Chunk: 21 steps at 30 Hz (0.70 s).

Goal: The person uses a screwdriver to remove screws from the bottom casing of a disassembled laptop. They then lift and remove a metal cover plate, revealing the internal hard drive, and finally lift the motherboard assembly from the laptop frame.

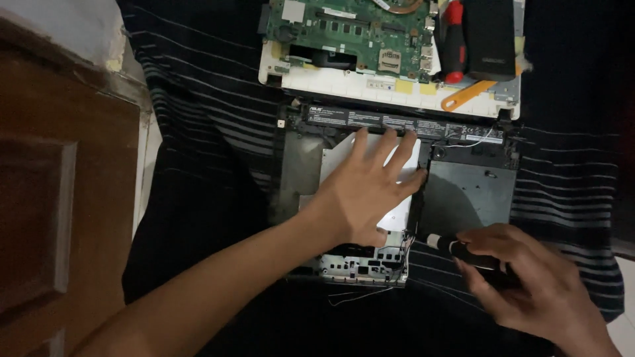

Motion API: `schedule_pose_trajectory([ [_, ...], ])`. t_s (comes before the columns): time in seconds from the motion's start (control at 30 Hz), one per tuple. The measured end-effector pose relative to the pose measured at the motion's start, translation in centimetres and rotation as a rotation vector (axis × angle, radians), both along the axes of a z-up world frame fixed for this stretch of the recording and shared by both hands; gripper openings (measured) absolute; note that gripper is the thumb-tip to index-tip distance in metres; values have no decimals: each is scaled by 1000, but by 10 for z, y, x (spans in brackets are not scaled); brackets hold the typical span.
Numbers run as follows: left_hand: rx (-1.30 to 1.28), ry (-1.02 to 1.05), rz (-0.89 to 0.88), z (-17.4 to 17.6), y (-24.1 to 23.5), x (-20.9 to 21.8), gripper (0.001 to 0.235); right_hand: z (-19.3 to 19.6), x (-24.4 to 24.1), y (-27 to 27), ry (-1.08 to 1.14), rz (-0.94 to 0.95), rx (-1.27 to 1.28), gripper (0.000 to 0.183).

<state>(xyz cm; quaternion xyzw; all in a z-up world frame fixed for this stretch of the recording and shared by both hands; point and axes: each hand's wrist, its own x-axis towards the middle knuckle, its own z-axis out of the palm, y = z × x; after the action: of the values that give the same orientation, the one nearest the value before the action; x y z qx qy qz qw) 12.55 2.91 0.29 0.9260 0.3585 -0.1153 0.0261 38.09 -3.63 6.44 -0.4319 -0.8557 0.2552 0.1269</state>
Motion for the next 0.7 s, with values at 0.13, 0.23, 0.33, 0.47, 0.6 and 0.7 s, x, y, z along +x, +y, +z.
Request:
schedule_pose_trajectory([
  [0.13, 29, -32, -40, -8, 2, -1, 118, 1, -3, 1, 13, -18, 15, 34],
  [0.23, 51, -43, -57, -10, 3, -3, 122, 2, -3, 1, -4, 2, 5, 36],
  [0.33, 74, -41, -78, -13, 3, -5, 123, 3, -5, 0, -23, 6, 0, 36],
  [0.47, 126, -56, -102, -16, 3, -7, 121, 10, -13, 1, -20, 25, 4, 32],
  [0.6, 107, -65, -112, -18, 4, -7, 122, 10, -13, 2, -47, 66, 9, 31],
  [0.7, 154, -74, -121, -20, 3, -8, 120, 11, -17, 5, -26, 92, 34, 28],
])
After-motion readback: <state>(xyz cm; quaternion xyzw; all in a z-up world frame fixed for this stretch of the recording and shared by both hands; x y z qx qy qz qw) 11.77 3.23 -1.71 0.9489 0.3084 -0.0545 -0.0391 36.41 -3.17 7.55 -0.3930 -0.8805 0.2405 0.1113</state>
